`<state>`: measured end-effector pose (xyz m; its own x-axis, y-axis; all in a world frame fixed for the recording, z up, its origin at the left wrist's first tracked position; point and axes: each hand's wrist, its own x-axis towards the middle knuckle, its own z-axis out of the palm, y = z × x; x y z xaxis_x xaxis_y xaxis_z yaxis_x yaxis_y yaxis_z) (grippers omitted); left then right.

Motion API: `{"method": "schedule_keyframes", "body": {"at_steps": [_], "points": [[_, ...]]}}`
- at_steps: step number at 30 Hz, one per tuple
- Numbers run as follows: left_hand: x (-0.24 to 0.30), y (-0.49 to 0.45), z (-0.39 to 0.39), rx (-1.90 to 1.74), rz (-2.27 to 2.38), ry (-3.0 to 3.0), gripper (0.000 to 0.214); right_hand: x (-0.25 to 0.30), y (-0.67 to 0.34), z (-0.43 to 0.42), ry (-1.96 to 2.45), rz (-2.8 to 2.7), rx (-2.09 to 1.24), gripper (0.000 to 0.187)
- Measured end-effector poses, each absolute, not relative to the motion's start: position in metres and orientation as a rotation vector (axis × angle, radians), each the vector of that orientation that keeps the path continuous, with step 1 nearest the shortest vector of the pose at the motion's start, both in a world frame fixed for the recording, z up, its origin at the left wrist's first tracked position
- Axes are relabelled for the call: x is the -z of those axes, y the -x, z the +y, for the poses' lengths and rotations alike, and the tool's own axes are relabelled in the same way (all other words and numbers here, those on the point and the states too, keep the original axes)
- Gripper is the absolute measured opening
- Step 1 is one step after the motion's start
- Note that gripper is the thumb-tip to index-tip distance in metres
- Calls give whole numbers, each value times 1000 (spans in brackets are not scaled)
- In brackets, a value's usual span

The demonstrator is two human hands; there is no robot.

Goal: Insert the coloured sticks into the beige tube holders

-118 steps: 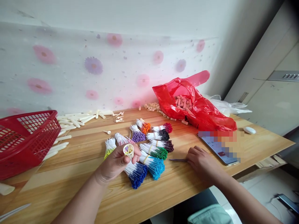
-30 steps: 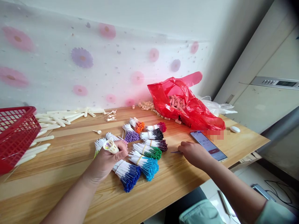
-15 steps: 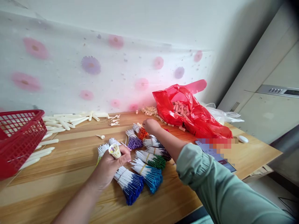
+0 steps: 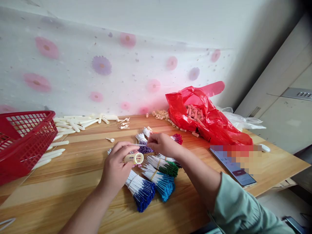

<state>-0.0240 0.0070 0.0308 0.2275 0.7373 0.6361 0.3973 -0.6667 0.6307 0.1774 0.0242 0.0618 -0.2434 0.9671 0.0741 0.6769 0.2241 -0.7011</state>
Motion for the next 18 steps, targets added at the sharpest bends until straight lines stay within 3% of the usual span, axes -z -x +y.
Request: {"method": "schedule_keyframes", "body": {"at_steps": [5,10,12,18], "points": [[-32,23,4,-1110,1070,-2254,22,-46,-170,-7,1225,-1772,-1149,9],[-32,19,4,-966,1037,-1915,7,-38,-173,-7,933,-1388,-1423,25],[-32,19,3,-955,1010,-1759,12,-39,-175,-9,750,-1209,-1528,30],[-25,19,1,-1008,904,-1490,17,-42,-175,-17,622,-1169,-1472,24]]}}
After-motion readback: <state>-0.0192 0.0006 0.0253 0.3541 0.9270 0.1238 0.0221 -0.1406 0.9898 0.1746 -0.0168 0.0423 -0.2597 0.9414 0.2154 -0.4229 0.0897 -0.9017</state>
